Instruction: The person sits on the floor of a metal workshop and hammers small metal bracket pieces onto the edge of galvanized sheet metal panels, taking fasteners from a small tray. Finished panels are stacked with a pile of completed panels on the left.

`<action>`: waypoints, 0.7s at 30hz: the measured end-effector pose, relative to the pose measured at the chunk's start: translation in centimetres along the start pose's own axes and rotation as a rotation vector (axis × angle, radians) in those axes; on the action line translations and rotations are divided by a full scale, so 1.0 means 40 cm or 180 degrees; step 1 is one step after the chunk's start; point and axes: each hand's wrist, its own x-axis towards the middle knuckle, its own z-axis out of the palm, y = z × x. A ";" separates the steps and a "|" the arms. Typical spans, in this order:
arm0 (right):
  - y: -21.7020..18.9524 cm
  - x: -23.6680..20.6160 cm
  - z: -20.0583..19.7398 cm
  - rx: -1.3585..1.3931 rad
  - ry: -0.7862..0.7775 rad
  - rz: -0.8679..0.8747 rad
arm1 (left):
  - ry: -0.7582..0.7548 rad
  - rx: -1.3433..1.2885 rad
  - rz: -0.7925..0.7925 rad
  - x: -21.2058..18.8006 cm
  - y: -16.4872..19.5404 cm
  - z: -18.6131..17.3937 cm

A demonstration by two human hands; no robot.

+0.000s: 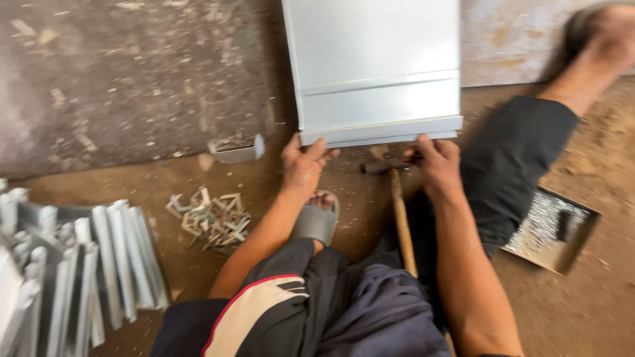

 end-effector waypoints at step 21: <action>-0.027 -0.191 -0.024 -0.1107 -0.0118 -0.0134 | -0.1087 0.4580 0.2749 0.121 0.200 0.213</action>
